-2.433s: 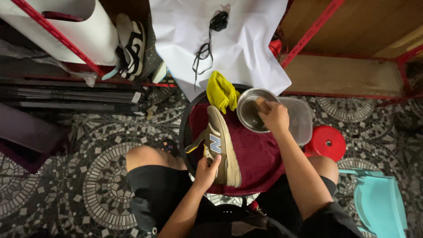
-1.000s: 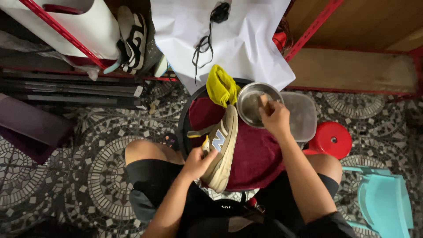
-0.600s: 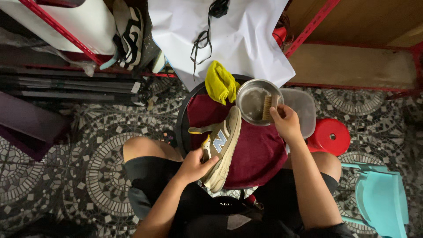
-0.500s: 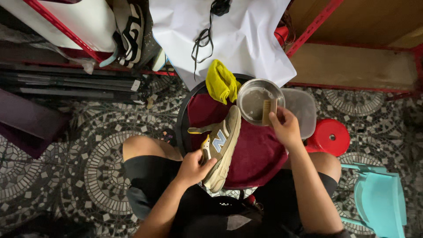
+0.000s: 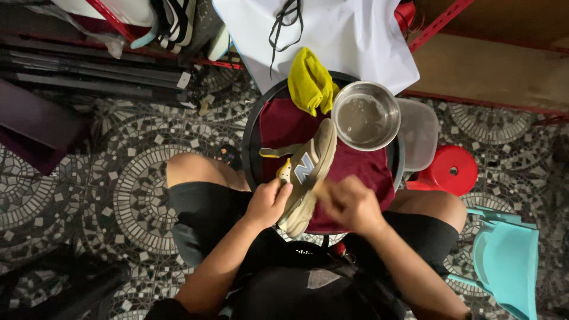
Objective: The person scrubs a white sneaker with a brush, dipping it into a bowl of soapy water. They remove the insole, scrub the shoe's interior, and then scrub the insole separately.
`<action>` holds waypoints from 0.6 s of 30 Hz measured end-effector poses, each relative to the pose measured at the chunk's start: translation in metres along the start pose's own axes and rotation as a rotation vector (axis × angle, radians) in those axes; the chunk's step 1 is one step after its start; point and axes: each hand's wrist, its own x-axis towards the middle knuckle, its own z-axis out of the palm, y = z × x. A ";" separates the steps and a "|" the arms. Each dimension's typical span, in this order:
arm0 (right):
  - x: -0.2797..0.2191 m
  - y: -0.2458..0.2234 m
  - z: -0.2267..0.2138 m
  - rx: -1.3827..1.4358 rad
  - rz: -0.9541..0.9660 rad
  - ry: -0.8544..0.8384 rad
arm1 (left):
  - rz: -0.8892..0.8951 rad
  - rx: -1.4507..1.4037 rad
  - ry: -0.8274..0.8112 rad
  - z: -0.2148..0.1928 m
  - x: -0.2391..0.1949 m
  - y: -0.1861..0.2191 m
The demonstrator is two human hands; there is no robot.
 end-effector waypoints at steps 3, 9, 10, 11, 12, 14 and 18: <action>-0.006 0.020 0.010 0.015 0.023 0.046 | 0.006 0.059 -0.010 0.002 -0.003 -0.001; -0.007 0.019 0.014 -0.060 0.023 0.023 | 0.034 0.129 0.001 0.007 -0.001 -0.012; -0.011 0.020 0.017 -0.061 0.024 0.019 | 0.032 0.126 0.000 0.009 -0.002 -0.011; -0.015 0.022 0.020 -0.044 0.071 0.045 | 0.043 0.142 0.002 0.010 -0.002 -0.010; -0.015 0.024 0.025 -0.024 0.115 0.076 | 0.057 0.162 0.006 0.009 0.001 -0.010; -0.019 -0.004 0.016 0.067 0.035 0.014 | 0.057 0.161 -0.001 0.008 0.000 -0.007; -0.016 0.044 0.020 -0.016 0.059 0.067 | 0.065 0.152 -0.013 0.006 0.001 -0.008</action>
